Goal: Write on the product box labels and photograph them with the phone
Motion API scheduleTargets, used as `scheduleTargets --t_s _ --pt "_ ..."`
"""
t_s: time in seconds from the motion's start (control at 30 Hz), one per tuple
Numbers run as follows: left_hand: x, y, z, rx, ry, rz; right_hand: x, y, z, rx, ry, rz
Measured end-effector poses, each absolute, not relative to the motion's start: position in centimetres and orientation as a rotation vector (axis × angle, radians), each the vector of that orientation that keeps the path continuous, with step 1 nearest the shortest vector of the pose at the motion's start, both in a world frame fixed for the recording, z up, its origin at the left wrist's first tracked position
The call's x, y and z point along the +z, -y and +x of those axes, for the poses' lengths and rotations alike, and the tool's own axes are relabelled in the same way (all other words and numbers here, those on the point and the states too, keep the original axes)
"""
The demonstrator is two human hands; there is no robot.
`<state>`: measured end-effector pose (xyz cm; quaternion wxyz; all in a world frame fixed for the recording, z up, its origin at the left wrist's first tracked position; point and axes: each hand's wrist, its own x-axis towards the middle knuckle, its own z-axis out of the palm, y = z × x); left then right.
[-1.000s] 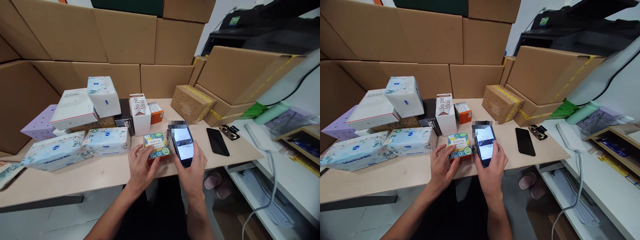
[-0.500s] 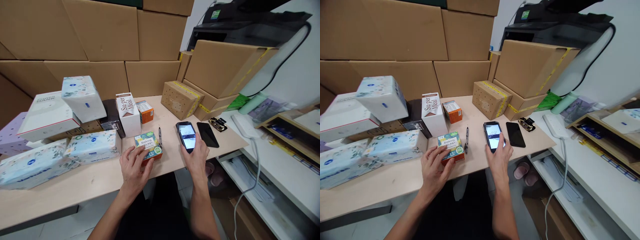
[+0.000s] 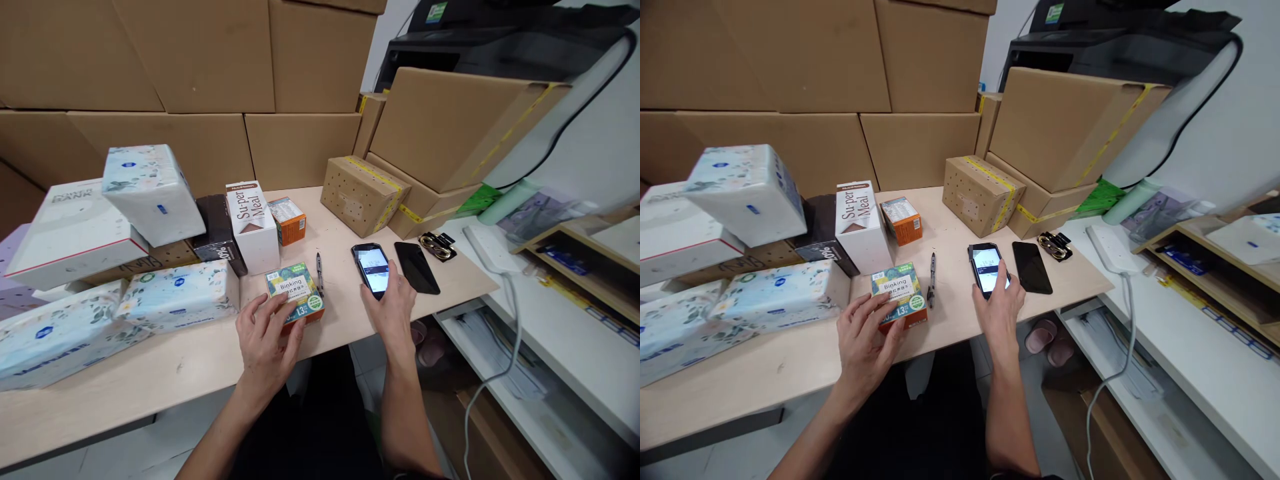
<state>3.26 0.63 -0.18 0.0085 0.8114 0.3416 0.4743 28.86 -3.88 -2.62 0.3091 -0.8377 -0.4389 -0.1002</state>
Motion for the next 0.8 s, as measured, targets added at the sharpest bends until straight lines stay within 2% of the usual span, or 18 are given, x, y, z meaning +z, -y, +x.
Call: scheduleTargets --t_s 0.57,0.8 --pt "-0.2 -0.5 3.3 1.479 -1.094 2.526 -2.5 3.9 28.4 -0.279 1.143 -2.323" --pt "0.0 -0.1 3.4 1.485 -1.107 2.503 -2.3 4.1 27.0 -0.496 1.099 -1.910"
